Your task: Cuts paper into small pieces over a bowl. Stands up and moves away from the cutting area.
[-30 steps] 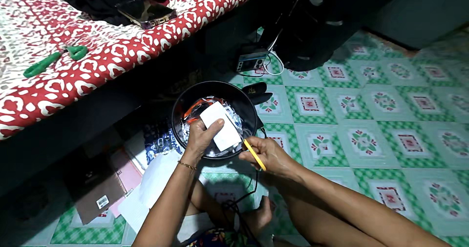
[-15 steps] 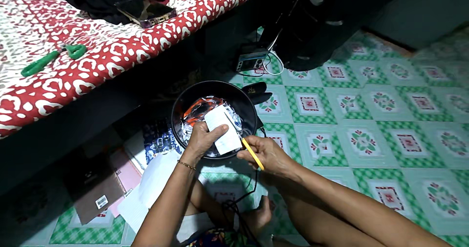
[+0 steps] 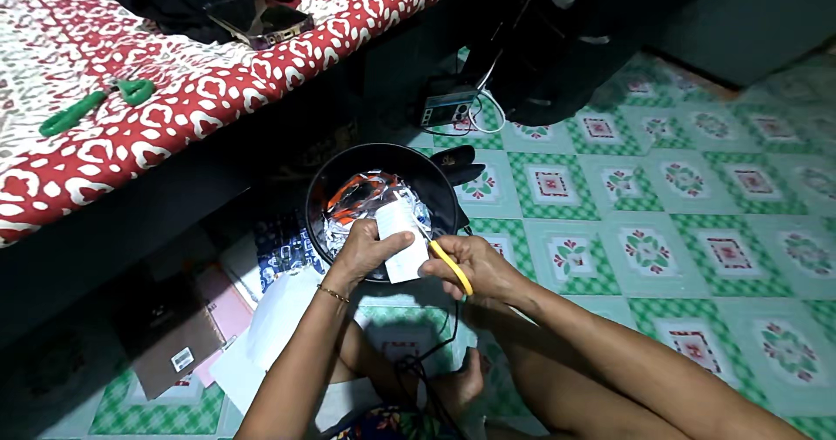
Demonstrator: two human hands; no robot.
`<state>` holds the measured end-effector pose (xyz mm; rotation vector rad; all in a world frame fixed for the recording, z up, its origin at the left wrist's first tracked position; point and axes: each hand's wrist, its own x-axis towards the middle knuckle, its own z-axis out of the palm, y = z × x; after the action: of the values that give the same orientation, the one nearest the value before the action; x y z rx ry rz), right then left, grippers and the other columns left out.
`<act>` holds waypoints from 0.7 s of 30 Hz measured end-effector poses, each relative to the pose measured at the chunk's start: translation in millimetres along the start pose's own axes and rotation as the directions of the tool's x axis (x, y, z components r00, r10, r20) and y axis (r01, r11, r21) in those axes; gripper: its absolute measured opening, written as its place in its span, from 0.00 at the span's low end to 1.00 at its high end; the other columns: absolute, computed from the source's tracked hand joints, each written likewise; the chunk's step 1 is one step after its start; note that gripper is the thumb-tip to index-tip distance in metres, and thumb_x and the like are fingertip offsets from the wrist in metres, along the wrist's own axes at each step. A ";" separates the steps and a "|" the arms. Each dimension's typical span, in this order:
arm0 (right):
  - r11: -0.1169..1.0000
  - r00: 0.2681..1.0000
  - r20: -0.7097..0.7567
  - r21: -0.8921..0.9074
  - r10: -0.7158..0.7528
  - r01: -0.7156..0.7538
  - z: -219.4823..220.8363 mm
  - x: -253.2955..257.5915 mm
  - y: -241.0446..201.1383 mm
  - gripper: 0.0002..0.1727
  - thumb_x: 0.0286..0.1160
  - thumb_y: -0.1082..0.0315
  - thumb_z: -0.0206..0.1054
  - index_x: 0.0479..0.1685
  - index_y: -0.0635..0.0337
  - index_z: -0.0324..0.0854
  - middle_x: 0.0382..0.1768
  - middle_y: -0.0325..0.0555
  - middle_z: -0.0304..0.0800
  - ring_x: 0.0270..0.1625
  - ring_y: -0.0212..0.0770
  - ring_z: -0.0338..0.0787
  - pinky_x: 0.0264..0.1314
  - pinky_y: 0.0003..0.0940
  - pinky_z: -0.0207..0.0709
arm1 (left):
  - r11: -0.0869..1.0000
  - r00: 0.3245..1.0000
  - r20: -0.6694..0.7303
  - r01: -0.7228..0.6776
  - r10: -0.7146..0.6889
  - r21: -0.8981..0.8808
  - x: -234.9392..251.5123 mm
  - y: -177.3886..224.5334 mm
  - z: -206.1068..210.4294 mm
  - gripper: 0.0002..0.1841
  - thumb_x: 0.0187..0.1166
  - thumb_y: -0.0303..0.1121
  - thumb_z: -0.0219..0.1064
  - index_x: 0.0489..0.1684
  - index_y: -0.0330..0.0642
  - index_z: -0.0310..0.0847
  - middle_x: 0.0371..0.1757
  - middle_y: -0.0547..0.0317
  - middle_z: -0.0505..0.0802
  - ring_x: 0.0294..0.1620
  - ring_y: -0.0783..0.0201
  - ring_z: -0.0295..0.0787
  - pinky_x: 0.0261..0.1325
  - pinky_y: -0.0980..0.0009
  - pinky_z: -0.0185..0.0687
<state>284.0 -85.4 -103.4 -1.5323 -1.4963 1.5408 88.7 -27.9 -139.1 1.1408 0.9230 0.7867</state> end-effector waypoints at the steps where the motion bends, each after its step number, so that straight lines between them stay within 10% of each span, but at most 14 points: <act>1: 1.000 1.000 0.006 0.008 -0.004 0.004 -0.2 0.4 0.1 0.10 0.79 0.64 0.71 0.34 0.60 0.80 0.14 0.24 0.77 0.16 0.16 0.78 0.22 0.12 0.73 | 1.000 1.000 -0.009 0.004 -0.004 0.000 0.1 0.3 0.0 0.07 0.73 0.15 0.68 0.35 0.37 0.87 0.25 0.66 0.94 0.25 0.78 0.90 0.35 0.80 0.88; 9: 0.992 0.984 0.135 -0.077 0.113 -0.103 -22.2 -1.3 -9.4 0.16 0.78 0.65 0.68 0.57 0.67 0.76 0.33 0.34 0.84 0.33 0.21 0.81 0.41 0.19 0.76 | 0.992 0.969 -0.220 -0.122 0.116 -0.014 -2.1 -0.8 3.9 0.04 0.79 0.22 0.68 0.45 0.38 0.84 0.30 0.68 0.93 0.29 0.78 0.90 0.37 0.79 0.89; 16: 0.951 0.953 0.194 -0.251 0.231 -0.179 -69.5 -20.0 -0.6 0.37 0.77 0.65 0.65 0.84 0.66 0.53 0.60 0.52 0.79 0.54 0.36 0.81 0.57 0.34 0.77 | 0.959 0.886 -0.370 -0.248 0.281 0.134 -17.0 23.9 1.0 0.04 0.76 0.21 0.69 0.37 0.26 0.84 0.28 0.62 0.91 0.31 0.81 0.88 0.43 0.80 0.85; 21: 0.947 0.950 -0.074 -0.089 0.302 -0.308 -85.2 -65.2 19.5 0.24 0.77 0.77 0.62 0.72 0.67 0.67 0.31 0.41 0.88 0.27 0.30 0.88 0.34 0.25 0.83 | 0.924 0.886 -0.284 -0.309 0.366 0.227 -25.9 53.3 -9.3 0.05 0.77 0.22 0.70 0.37 0.26 0.84 0.27 0.61 0.90 0.30 0.81 0.86 0.42 0.80 0.84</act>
<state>384.0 -120.3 -77.2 -1.9257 -1.3692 1.5901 66.5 -34.3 -83.7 1.3762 1.0946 1.2253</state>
